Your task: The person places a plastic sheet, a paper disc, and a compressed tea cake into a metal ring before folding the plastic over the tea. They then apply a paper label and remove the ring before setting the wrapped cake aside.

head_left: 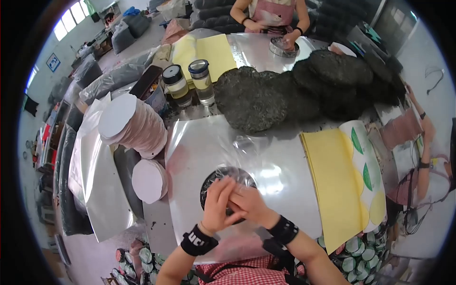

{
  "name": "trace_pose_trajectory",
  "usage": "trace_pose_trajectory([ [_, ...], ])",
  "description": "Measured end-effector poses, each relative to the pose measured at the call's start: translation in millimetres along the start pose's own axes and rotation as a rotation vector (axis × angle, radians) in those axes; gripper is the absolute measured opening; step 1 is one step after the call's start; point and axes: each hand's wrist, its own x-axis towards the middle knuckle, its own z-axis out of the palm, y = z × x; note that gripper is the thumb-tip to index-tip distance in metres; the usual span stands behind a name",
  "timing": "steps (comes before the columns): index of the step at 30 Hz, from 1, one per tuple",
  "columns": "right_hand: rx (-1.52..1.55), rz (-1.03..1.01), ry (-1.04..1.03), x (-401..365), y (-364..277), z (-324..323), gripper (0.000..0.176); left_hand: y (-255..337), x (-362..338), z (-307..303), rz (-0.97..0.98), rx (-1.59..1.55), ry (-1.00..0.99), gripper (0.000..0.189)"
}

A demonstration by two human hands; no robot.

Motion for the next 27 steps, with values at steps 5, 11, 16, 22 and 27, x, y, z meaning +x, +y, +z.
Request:
trace_pose_trajectory([
  [5,0.829,0.746,1.157,37,34,-27,0.035,-8,-10,8,-0.133,-0.034,-0.012,0.085],
  [11,0.248,-0.437,0.046,39,-16,-20,0.046,-16,-9,3,-0.312,-0.744,0.378,0.080],
  [16,0.541,0.452,0.544,25,8,-8,0.023,-5,-13,15,-0.190,-0.319,0.085,0.024],
  [22,0.042,0.215,0.263,-17,-61,-5,0.013,-3,-13,26,-0.267,0.129,0.175,0.046],
  [27,-0.179,0.298,-0.152,-7,-28,-13,0.012,4,-15,8,-0.123,0.201,-0.309,0.070],
])
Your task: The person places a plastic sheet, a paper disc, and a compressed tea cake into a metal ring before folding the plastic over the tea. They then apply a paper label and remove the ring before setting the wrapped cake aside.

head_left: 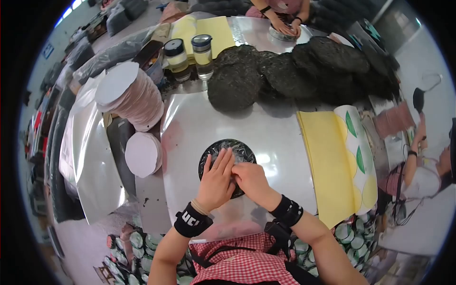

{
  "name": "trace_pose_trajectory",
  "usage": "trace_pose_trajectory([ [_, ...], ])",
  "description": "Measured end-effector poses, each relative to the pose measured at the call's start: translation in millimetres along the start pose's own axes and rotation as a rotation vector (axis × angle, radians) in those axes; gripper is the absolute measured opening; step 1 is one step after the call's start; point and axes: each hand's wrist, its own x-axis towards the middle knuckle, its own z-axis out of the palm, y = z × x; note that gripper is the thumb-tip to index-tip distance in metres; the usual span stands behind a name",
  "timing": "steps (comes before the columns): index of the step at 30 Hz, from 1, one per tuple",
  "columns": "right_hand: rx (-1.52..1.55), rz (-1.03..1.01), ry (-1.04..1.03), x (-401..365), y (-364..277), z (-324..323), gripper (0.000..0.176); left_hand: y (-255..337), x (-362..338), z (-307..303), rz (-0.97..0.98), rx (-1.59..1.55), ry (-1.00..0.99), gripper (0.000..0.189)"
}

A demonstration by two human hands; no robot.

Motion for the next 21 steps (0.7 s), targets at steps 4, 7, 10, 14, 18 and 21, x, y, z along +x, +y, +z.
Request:
trace_pose_trajectory([
  [4,0.006,-0.214,0.114,-15,3,-4,0.013,4,5,5,-0.037,0.111,-0.050,0.068],
  [7,-0.129,-0.040,-0.098,-8,-6,-25,0.007,6,5,2,-0.015,0.148,-0.052,0.069],
  [10,-0.135,-0.047,0.020,1,12,9,0.005,11,7,-8,-0.018,0.108,-0.119,0.077],
  [14,-0.063,-0.202,0.515,-42,76,-60,0.005,12,9,-3,-0.074,0.127,-0.198,0.078],
  [18,-0.968,0.412,0.826,-164,227,-155,0.035,15,10,-5,-0.056,0.136,-0.182,0.077],
  [21,-1.241,0.522,0.661,-217,261,-180,0.041,16,10,-6,-0.075,0.125,-0.186,0.076],
])
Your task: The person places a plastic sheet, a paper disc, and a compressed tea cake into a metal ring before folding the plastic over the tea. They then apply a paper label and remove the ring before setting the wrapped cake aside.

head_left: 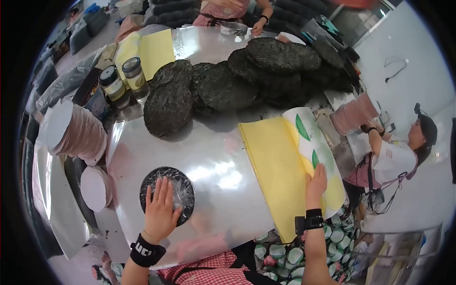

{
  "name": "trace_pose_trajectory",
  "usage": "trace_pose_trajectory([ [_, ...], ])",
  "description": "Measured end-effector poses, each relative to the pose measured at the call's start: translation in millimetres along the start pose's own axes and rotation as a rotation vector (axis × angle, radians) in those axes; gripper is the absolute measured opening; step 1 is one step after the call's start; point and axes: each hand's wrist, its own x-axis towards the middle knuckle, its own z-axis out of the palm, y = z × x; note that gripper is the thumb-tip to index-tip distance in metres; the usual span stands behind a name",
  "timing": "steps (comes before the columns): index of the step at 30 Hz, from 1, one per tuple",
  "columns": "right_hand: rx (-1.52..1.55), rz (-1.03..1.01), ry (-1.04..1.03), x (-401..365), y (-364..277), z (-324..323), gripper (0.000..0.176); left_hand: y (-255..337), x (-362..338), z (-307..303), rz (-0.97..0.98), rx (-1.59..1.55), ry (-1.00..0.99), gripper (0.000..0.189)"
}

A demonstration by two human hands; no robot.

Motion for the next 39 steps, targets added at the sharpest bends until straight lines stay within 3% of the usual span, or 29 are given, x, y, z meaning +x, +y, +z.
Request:
trace_pose_trajectory([
  [2,0.239,0.087,-0.053,-9,13,17,0.029,0,1,2,-0.009,-0.001,0.004,0.076],
  [6,0.410,0.305,-0.262,15,40,3,0.026,-1,0,2,0.025,0.049,0.000,0.077],
  [8,0.831,0.922,-0.416,22,94,20,0.023,-3,-1,6,0.023,0.063,0.012,0.078],
  [10,0.193,0.421,-0.497,-25,163,7,0.027,-2,-2,5,0.019,0.047,-0.006,0.079],
  [11,0.944,0.975,-0.167,-31,166,-8,0.037,-3,-2,4,0.017,0.037,0.005,0.079],
  [13,1.123,1.617,0.303,-62,201,2,0.054,-6,-2,4,0.017,0.045,0.040,0.082],
  [14,1.134,1.497,0.360,-58,175,-13,0.054,-5,-4,4,0.017,0.016,0.030,0.082],
  [18,1.212,0.359,-0.352,-20,-99,-73,0.062,0,-9,8,-0.004,0.166,0.117,0.078],
  [20,1.153,-0.267,-0.519,-14,-210,-107,0.068,0,-10,12,-0.051,0.135,0.147,0.075],
  [21,1.287,-0.523,-0.297,-12,-246,-118,0.082,-4,-9,18,-0.064,0.118,0.155,0.070],
  [22,1.322,-0.683,-0.193,0,-270,-139,0.080,-8,-10,25,-0.065,0.136,0.160,0.070],
  [24,1.352,-0.738,-0.192,15,-296,-160,0.084,-15,-12,31,-0.005,-0.161,0.153,0.067],
  [27,1.146,-0.889,-0.413,17,-297,-169,0.086,-15,-17,37,-0.025,-0.233,0.125,0.065],
  [31,1.246,-0.887,-0.427,32,-303,-171,0.088,-13,-5,38,0.014,-0.374,0.210,0.061],
  [33,1.825,-0.585,-0.528,45,-339,-161,0.088,-12,-11,25,0.045,-0.381,0.229,0.057],
  [34,1.831,-0.594,-0.527,42,-345,-160,0.088,-17,-16,16,0.054,-0.373,0.248,0.055],
  [35,1.624,-0.699,-0.460,37,-352,-162,0.086,-24,-24,6,0.044,-0.365,0.256,0.055],
  [37,1.291,-0.915,-0.411,33,-356,-168,0.081,-41,-39,-7,-0.003,-1.089,0.545,0.050],
  [38,1.299,-0.923,-0.430,33,-359,-172,0.081,-53,-51,-4,-0.025,-1.094,0.543,0.050],
  [39,1.182,-1.013,-0.428,34,-363,-175,0.081,-68,-62,0,-0.266,-1.060,0.490,0.049],
])
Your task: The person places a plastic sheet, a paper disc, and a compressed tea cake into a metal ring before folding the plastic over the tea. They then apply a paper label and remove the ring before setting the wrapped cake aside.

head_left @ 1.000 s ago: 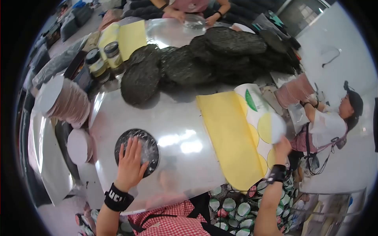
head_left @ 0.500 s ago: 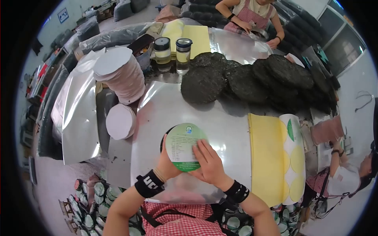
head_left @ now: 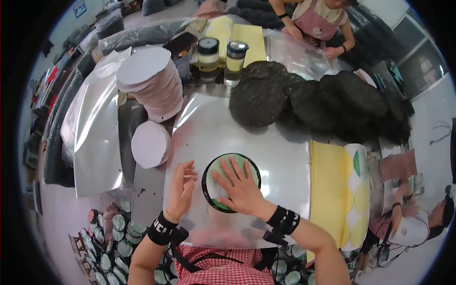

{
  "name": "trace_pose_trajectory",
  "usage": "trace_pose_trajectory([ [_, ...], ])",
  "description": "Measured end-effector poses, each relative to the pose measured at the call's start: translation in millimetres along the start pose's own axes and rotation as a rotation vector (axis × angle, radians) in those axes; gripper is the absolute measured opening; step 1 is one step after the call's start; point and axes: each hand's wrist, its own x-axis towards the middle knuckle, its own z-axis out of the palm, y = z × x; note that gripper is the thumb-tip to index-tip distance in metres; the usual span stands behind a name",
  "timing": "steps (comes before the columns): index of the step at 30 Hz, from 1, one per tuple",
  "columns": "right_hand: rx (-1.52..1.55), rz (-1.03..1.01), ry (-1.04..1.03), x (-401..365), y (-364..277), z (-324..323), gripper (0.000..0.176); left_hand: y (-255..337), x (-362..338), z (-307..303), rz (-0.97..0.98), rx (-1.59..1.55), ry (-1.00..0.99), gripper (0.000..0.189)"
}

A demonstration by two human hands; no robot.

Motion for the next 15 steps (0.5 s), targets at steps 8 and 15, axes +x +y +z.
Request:
trace_pose_trajectory([
  [8,-0.050,0.025,-0.190,1,6,24,0.081,0,4,25,0.062,0.584,0.036,0.052],
  [15,-0.040,-0.060,0.095,-7,7,22,0.079,55,-31,84,0.402,0.823,-0.031,0.061],
])
